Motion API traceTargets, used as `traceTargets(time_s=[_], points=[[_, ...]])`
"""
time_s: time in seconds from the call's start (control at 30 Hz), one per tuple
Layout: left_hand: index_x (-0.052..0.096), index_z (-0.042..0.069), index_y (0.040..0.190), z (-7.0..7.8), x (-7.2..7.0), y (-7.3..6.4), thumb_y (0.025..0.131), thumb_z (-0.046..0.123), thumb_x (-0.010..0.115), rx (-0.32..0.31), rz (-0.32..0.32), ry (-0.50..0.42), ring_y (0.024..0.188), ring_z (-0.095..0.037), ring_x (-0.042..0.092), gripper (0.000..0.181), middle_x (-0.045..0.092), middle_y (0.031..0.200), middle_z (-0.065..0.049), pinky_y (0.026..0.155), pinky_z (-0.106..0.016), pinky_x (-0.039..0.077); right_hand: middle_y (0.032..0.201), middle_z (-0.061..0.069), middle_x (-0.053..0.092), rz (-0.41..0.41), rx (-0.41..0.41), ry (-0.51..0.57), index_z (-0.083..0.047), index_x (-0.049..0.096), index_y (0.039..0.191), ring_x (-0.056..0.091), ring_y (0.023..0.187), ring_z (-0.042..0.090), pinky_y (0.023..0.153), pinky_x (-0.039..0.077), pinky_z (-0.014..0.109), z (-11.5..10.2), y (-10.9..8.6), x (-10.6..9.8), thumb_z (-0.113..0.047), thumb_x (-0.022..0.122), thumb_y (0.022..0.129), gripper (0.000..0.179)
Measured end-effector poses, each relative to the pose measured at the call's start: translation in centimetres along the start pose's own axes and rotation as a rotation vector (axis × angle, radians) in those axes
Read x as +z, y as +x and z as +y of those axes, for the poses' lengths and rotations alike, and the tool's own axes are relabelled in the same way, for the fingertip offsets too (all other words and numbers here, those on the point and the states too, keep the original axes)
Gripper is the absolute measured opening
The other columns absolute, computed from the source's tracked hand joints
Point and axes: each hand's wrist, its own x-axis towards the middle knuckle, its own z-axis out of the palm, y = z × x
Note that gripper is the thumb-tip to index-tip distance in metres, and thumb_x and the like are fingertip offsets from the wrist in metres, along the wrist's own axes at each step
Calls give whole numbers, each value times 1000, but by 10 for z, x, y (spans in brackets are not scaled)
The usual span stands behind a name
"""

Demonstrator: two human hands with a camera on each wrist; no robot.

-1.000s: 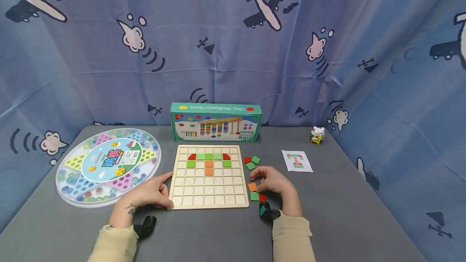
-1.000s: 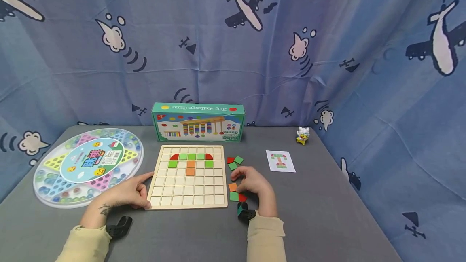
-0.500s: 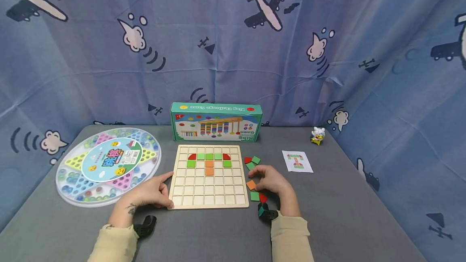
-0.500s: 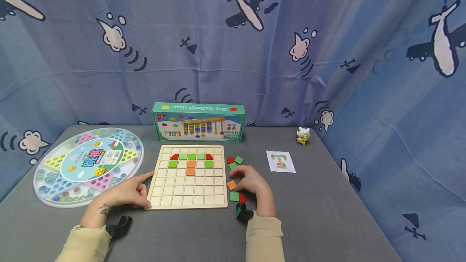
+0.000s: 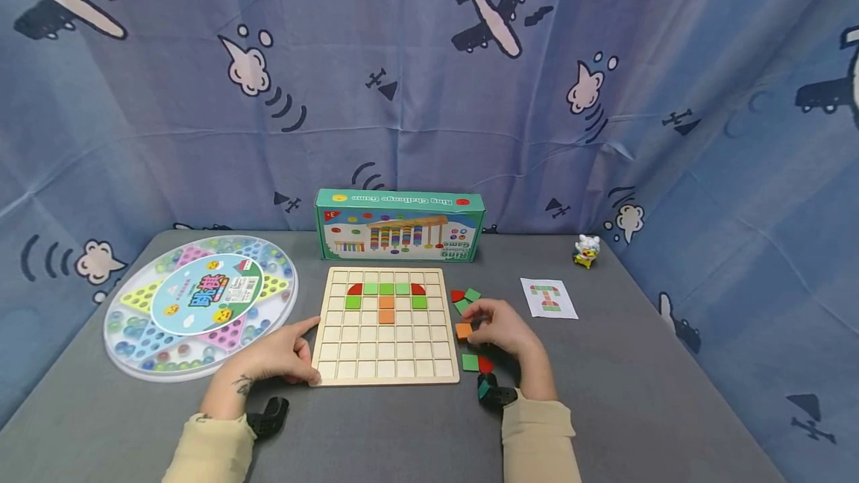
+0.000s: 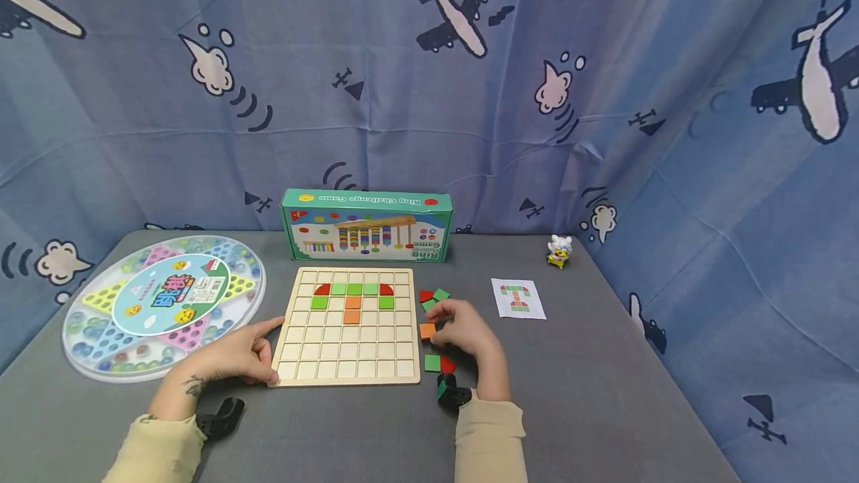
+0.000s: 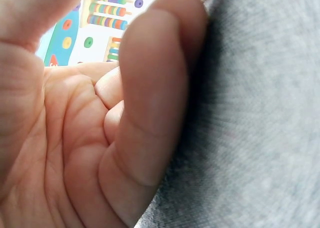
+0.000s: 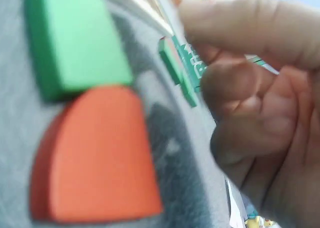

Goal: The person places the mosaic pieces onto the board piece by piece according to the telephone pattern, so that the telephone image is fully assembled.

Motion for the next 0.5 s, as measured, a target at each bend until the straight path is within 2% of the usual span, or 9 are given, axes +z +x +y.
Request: traceTargets(time_s=[0.13,0.27,0.37,0.5], points=[[16,-5,145,0,0,0,63,12,81,0,2,3,51,-11,46,106,54,61,-2,50,-28,40,99,15,59,17,-62,154,8,58,108,43,54,13,54,41,25,-7,1,-1,8,68,70,40],[16,-5,145,0,0,0,63,13,81,0,3,8,51,-11,45,106,53,61,-2,50,-27,39,98,11,58,23,-119,292,11,52,113,45,57,10,57,44,23,-19,0,3,12,66,71,44],[16,-6,145,1,0,-1,63,13,81,1,3,11,51,-11,45,106,53,61,-2,49,-27,39,93,6,57,24,-138,350,12,48,117,48,58,9,58,46,22,-28,2,11,13,65,71,49],[16,-6,145,0,-1,0,62,13,81,2,0,10,51,-11,45,107,53,61,-2,49,-27,39,93,5,55,9,-153,393,12,45,120,49,58,8,57,45,22,-38,6,27,14,64,71,52]])
